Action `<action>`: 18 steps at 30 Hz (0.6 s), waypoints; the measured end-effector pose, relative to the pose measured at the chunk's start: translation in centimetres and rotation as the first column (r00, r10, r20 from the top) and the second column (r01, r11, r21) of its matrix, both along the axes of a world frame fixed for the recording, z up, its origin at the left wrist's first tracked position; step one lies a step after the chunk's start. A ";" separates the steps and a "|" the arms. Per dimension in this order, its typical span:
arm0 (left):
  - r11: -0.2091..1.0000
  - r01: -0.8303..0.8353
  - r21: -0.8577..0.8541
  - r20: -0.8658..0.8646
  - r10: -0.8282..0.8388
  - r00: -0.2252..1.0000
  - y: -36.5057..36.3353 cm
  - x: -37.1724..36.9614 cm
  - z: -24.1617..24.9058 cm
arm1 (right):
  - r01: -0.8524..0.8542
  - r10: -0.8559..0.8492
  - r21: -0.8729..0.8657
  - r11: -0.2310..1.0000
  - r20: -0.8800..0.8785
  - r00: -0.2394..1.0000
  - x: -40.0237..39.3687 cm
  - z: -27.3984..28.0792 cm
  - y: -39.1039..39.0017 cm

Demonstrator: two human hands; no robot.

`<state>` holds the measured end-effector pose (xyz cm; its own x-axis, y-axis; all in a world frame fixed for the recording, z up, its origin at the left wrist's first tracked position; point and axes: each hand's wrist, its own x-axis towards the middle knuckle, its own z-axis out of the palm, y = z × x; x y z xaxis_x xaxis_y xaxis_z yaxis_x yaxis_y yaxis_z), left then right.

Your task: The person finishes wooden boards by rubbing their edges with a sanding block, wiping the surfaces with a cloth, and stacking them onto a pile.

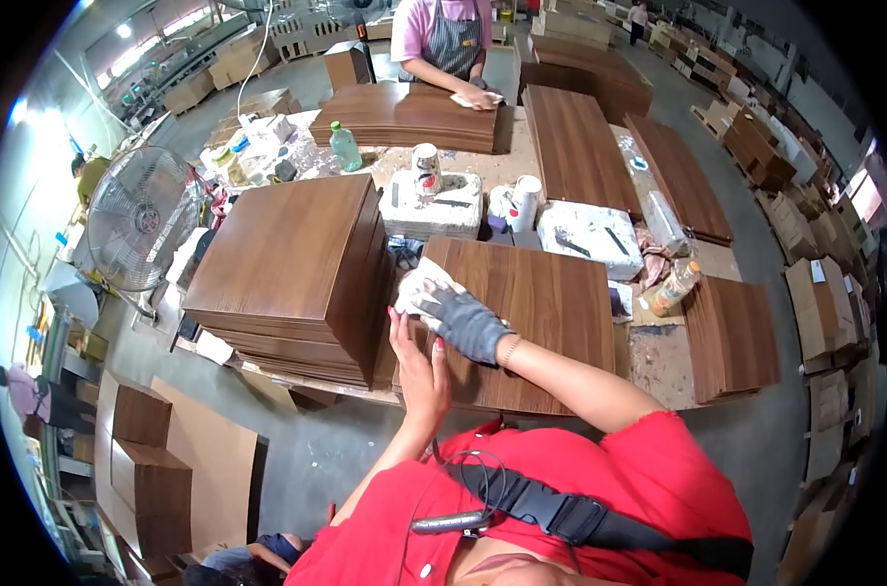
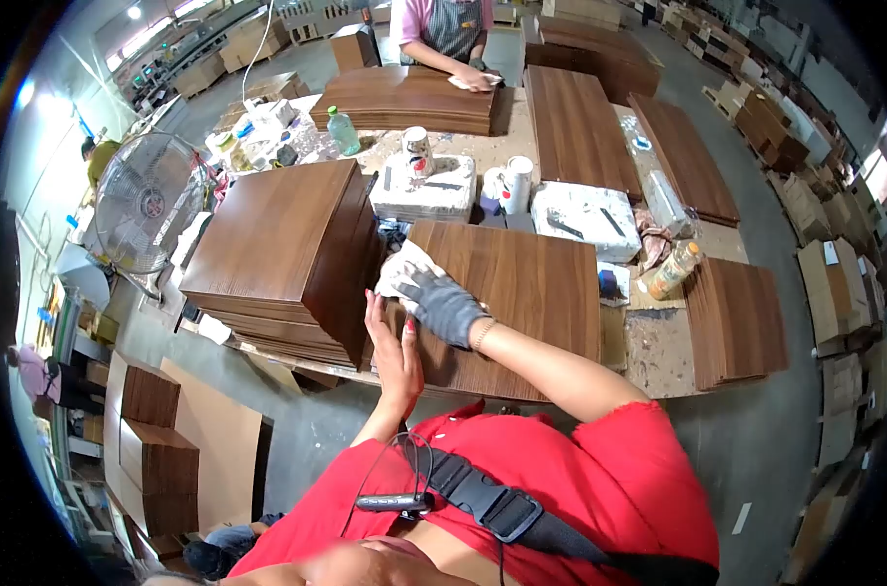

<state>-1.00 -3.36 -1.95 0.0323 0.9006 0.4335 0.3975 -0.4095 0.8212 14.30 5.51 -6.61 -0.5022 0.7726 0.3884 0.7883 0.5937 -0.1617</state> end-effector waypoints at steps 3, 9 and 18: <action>0.998 -0.022 0.059 -0.023 0.023 0.999 0.1 -0.1 -0.4 | 0.094 -0.126 0.145 0.985 0.234 0.964 4.4 0.7 1.5; 0.988 0.040 0.152 0.131 -0.060 0.990 0.5 -0.3 -0.7 | 0.259 -0.265 0.062 0.964 0.140 0.954 6.1 -0.9 3.5; 0.912 0.289 -0.292 0.721 0.011 0.693 -4.4 -10.1 -4.7 | 0.243 -0.240 -0.056 0.968 0.049 0.969 5.9 2.9 -6.3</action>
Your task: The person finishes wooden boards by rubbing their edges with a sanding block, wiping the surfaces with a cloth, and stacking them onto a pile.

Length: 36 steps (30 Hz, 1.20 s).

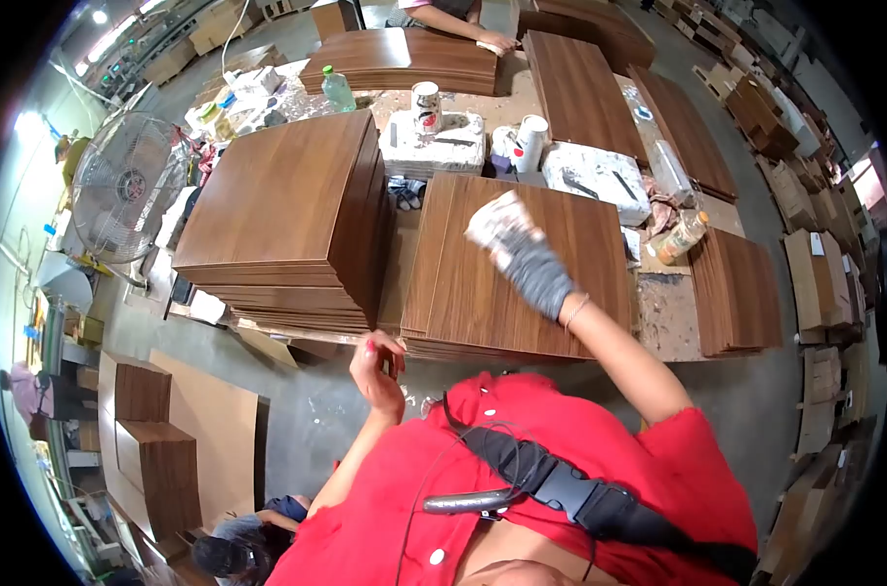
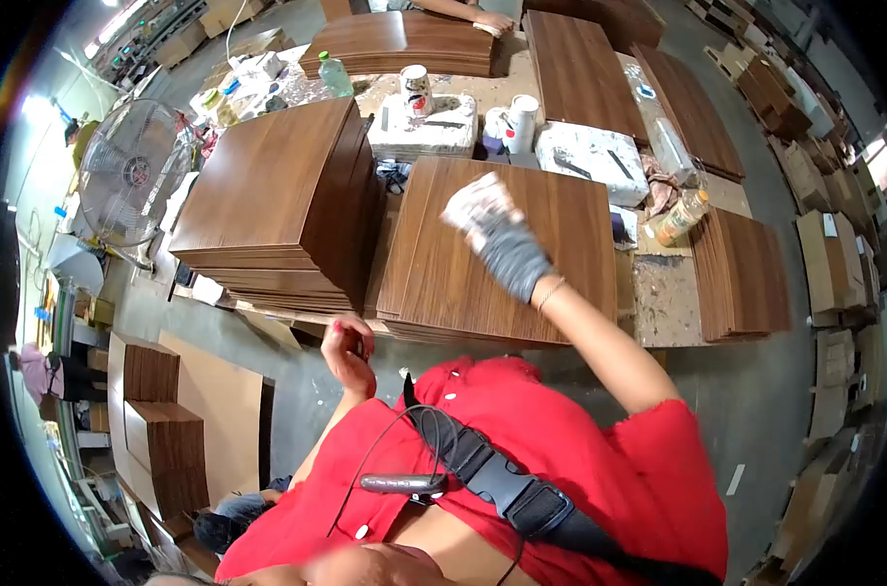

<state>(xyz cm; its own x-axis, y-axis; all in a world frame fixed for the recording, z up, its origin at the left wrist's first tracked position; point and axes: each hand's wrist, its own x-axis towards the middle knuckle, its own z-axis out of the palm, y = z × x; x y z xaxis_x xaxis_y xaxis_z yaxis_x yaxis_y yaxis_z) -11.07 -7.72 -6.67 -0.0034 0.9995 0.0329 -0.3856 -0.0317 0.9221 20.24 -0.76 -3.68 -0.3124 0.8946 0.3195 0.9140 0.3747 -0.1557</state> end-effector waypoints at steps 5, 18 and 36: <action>0.703 0.576 -0.417 0.039 -0.619 0.784 -1.1 0.6 0.1 | 0.113 -0.101 -0.039 0.993 0.238 0.966 -3.5 -1.0 0.4; 0.738 0.523 -0.426 -0.061 -0.600 0.798 0.2 1.8 0.7 | -0.109 0.120 0.118 0.987 -0.093 0.988 -9.3 0.9 -4.2; 0.767 0.440 -0.467 -0.229 -0.586 0.778 0.8 2.0 1.2 | 0.305 -0.298 0.189 0.933 -0.068 0.952 -9.8 1.6 -13.9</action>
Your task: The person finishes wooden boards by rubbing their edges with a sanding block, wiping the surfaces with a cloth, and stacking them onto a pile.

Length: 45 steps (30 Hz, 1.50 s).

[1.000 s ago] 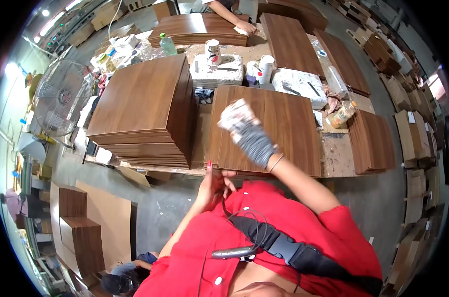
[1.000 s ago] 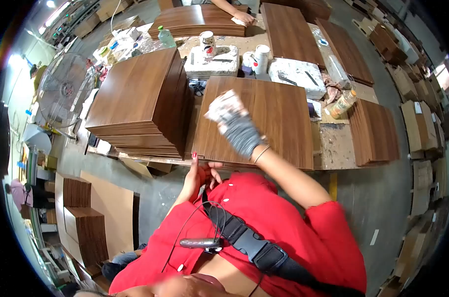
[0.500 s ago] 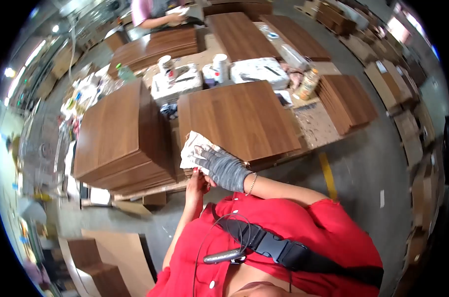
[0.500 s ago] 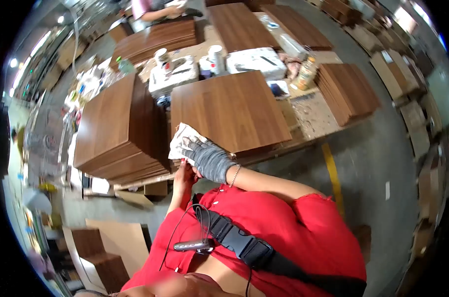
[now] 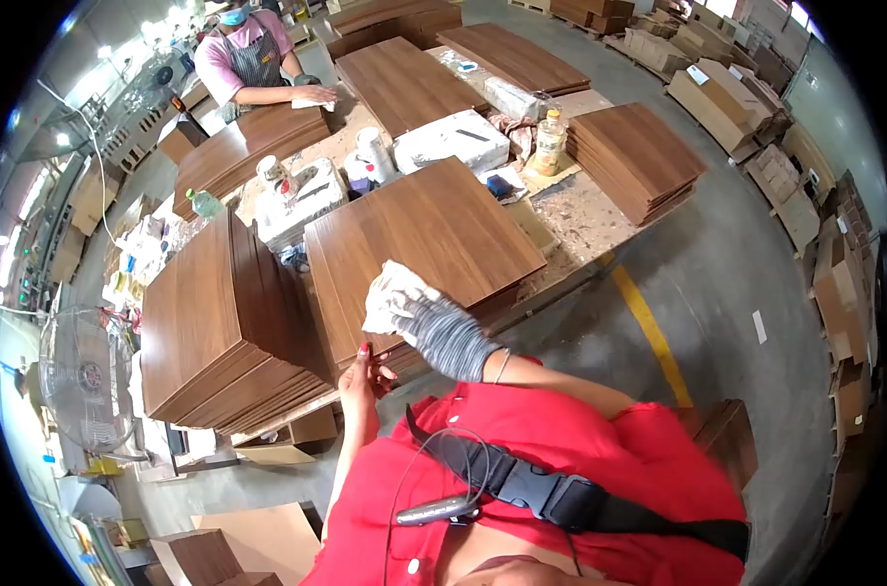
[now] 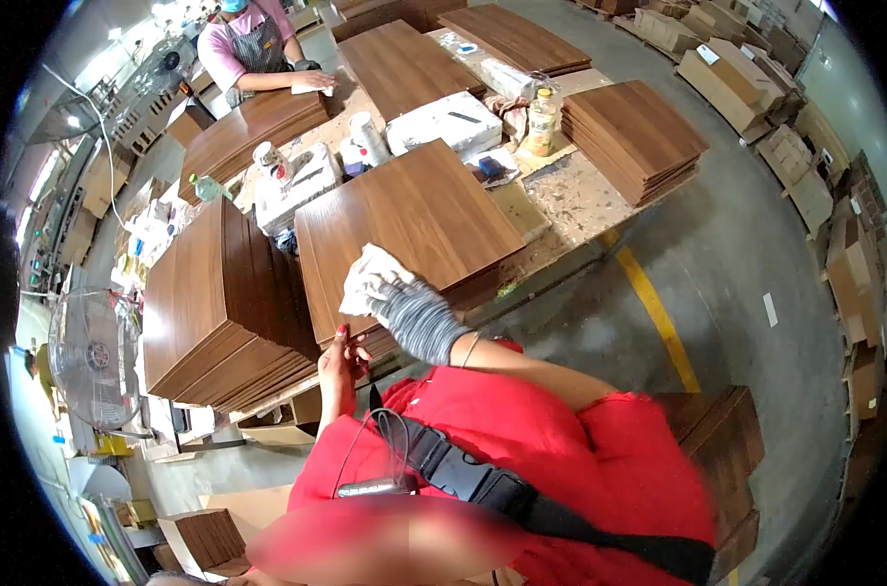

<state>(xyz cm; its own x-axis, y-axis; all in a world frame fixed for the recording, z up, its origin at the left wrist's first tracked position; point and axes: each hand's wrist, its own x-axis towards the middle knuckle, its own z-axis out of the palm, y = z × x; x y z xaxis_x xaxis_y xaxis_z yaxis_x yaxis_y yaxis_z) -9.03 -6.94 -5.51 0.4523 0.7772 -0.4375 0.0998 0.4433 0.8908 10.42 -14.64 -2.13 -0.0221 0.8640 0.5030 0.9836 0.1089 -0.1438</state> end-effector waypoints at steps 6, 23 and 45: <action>0.999 0.030 0.032 0.008 -0.030 1.000 0.5 -0.6 -0.6 | 0.373 -0.379 -0.065 0.926 -0.157 0.912 14.0 -0.2 -4.6; 0.505 0.541 0.673 -0.739 0.432 0.516 4.1 11.2 0.9 | -0.380 0.380 -0.006 0.925 0.008 0.925 11.0 -0.7 9.8; 0.474 0.623 0.622 -0.777 0.470 0.419 3.6 12.5 1.8 | -0.044 0.042 0.006 0.999 0.141 0.989 23.1 -6.8 23.1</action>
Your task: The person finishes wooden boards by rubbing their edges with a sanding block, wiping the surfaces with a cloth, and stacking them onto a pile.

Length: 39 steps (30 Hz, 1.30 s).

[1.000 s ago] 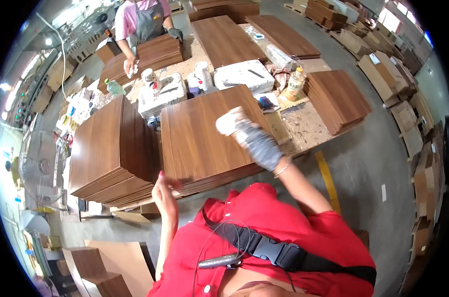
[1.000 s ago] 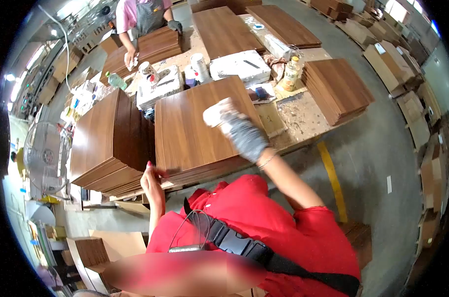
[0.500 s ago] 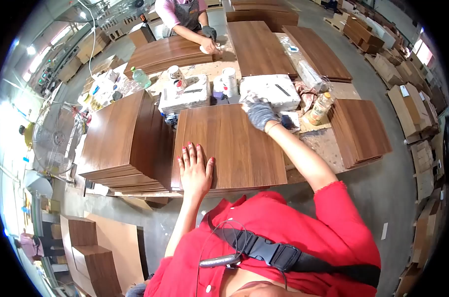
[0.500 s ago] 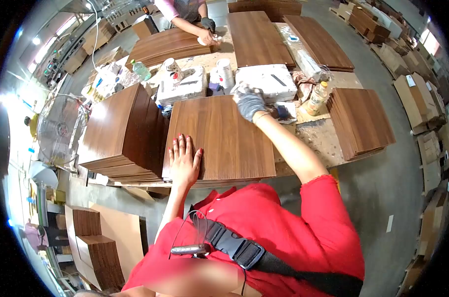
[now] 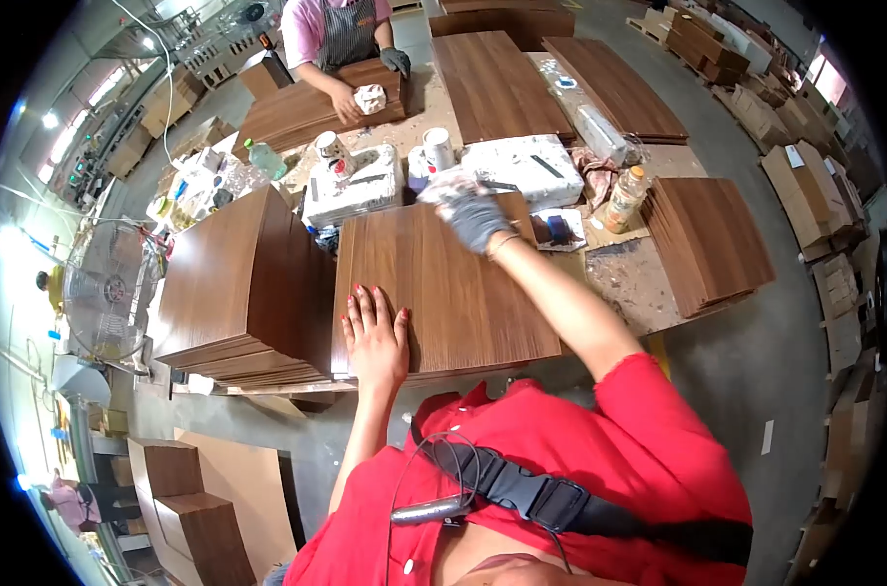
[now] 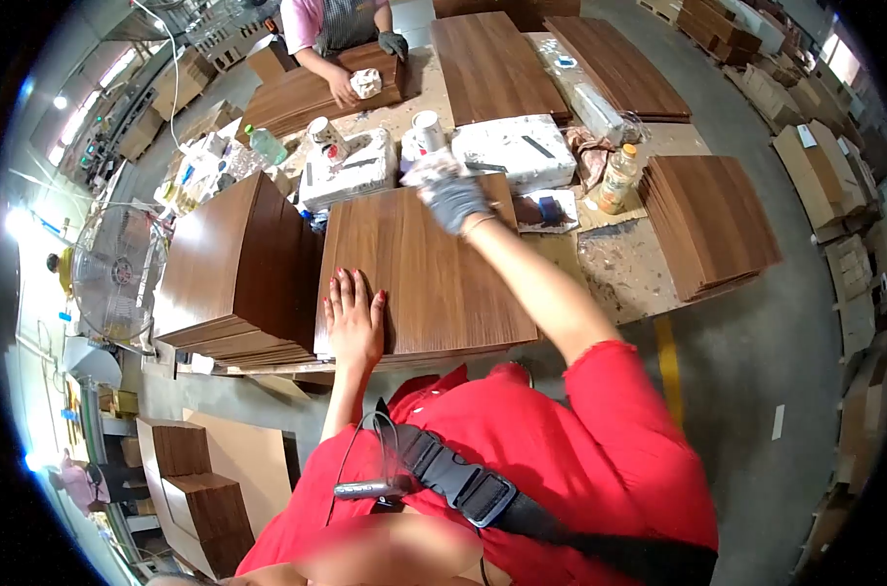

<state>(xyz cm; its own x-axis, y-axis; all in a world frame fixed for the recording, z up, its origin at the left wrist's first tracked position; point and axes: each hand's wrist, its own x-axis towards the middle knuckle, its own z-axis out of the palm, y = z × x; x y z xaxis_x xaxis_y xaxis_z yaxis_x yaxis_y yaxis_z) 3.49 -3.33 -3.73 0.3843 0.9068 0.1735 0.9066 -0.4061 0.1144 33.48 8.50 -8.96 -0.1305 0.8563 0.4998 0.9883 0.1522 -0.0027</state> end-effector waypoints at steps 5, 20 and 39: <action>0.998 -0.026 0.057 -0.026 0.027 0.999 0.1 0.3 -0.9 | 0.053 -0.204 -0.401 0.915 -0.345 0.916 5.8 2.3 -9.6; 0.996 -0.069 -0.053 -0.060 0.066 0.996 0.4 0.3 -0.8 | -0.070 -0.185 -0.395 0.916 -0.571 0.800 2.4 0.7 -37.9; 0.978 0.187 -0.090 0.611 -0.094 0.786 -1.4 -0.2 0.0 | 0.049 -0.195 -0.190 0.981 -0.909 0.367 16.9 -10.1 -12.9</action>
